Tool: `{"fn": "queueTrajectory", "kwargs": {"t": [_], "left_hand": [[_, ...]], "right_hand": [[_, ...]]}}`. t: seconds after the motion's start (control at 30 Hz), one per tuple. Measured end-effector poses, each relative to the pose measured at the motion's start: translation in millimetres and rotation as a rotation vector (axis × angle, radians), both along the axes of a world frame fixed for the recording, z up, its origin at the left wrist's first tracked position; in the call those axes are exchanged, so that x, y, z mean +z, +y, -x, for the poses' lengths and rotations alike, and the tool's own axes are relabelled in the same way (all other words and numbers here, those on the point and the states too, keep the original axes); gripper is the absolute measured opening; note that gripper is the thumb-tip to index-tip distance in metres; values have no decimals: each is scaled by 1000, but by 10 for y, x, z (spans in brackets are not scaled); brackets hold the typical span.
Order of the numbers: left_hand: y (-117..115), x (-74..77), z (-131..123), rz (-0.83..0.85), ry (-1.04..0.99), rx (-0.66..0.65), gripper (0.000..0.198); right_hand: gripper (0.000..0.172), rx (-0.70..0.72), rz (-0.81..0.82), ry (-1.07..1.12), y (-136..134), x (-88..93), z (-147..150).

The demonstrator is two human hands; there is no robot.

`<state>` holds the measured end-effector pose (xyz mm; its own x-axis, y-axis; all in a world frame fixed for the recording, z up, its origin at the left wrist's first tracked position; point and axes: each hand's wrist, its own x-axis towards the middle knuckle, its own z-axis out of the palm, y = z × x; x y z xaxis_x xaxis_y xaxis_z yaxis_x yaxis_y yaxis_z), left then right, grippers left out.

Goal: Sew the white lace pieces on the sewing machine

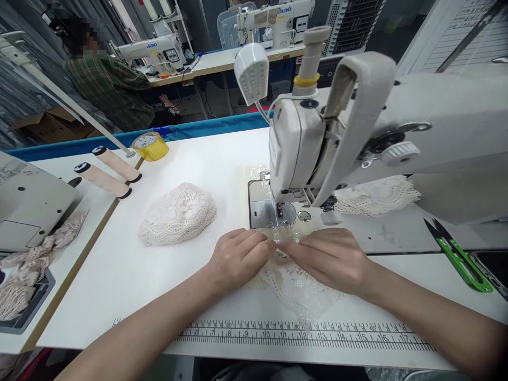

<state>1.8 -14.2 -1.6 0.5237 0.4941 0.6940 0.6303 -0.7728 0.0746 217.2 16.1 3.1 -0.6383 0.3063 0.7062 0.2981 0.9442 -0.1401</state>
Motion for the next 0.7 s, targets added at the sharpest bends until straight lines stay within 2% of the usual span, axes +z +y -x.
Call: {"fn": "queueTrajectory", "kwargs": {"t": [0.1, 0.2, 0.33, 0.4, 0.43, 0.5, 0.53, 0.6, 0.63, 0.7], "left_hand": [[-10, -2, -25, 55, -56, 8, 8], [-20, -21, -41, 98, -89, 15, 19], [-48, -12, -53, 198, -193, -28, 11], [-79, 27, -67, 400, -286, -46, 8], [-96, 51, -77, 538, -325, -68, 8], [-122, 90, -101, 796, -345, -135, 7], [-126, 100, -114, 859, -329, -151, 7], [-114, 92, -138, 807, -255, -88, 11], [-97, 75, -148, 728, -208, -15, 13], [-55, 29, -164, 588, -122, 128, 13]], "right_hand": [[26, 3, -128, -71, -9, -11, -41], [27, 32, -222, -116, -20, -23, -78], [26, 64, -228, -106, -47, 28, -100], [22, 72, -121, -84, -63, 104, -101], [19, 89, -11, -83, -69, 151, -100], [13, 144, 331, -101, -68, 244, -95], [11, 164, 533, -117, -59, 277, -91], [15, 114, 836, -142, -23, 296, -80], [17, 42, 890, -151, 2, 278, -72], [22, -127, 821, -164, 56, 201, -53]]}}
